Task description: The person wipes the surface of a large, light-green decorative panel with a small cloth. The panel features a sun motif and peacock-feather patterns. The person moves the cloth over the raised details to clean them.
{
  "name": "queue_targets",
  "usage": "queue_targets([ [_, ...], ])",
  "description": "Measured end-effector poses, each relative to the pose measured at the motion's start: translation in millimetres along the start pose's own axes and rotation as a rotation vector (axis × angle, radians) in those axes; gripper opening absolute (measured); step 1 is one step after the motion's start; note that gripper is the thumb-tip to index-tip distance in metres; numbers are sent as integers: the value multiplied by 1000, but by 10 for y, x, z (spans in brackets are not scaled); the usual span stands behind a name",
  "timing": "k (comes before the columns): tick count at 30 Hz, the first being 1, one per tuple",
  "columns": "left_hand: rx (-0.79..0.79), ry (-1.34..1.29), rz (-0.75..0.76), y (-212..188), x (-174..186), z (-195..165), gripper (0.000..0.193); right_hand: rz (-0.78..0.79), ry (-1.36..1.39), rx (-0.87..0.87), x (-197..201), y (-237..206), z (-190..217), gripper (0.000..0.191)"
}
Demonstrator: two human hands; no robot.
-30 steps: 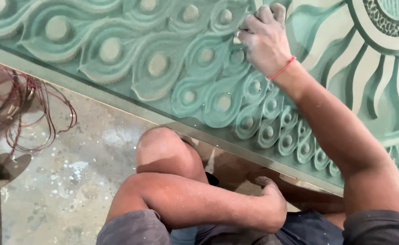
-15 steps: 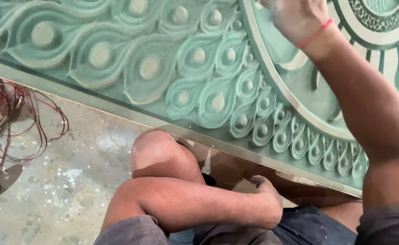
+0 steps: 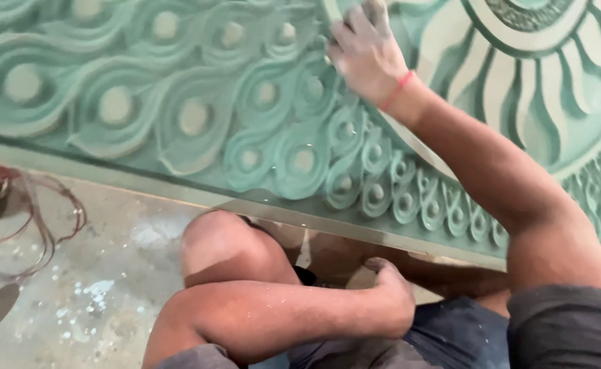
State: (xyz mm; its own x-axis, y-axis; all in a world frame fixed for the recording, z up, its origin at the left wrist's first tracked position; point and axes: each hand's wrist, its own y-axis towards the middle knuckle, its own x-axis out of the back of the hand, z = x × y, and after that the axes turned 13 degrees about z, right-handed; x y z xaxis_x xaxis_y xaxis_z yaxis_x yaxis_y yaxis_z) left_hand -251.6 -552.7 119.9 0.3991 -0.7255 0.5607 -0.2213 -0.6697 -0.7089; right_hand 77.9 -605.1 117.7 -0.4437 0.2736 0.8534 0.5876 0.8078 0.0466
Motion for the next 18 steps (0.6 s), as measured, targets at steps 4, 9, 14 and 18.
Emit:
queue_targets([
  [4,6,-35,-12,-15,6,26,45,-48,255,-13,-58,23,5,19],
  [9,9,-41,-18,-17,16,18,45,-44,426,-258,-368,116,-313,24],
  [14,10,-74,-32,-8,32,20,45,-86,662,-380,-446,137,-361,11],
  [18,7,-84,-42,46,38,16,45,16,721,-311,-327,192,-323,20],
])
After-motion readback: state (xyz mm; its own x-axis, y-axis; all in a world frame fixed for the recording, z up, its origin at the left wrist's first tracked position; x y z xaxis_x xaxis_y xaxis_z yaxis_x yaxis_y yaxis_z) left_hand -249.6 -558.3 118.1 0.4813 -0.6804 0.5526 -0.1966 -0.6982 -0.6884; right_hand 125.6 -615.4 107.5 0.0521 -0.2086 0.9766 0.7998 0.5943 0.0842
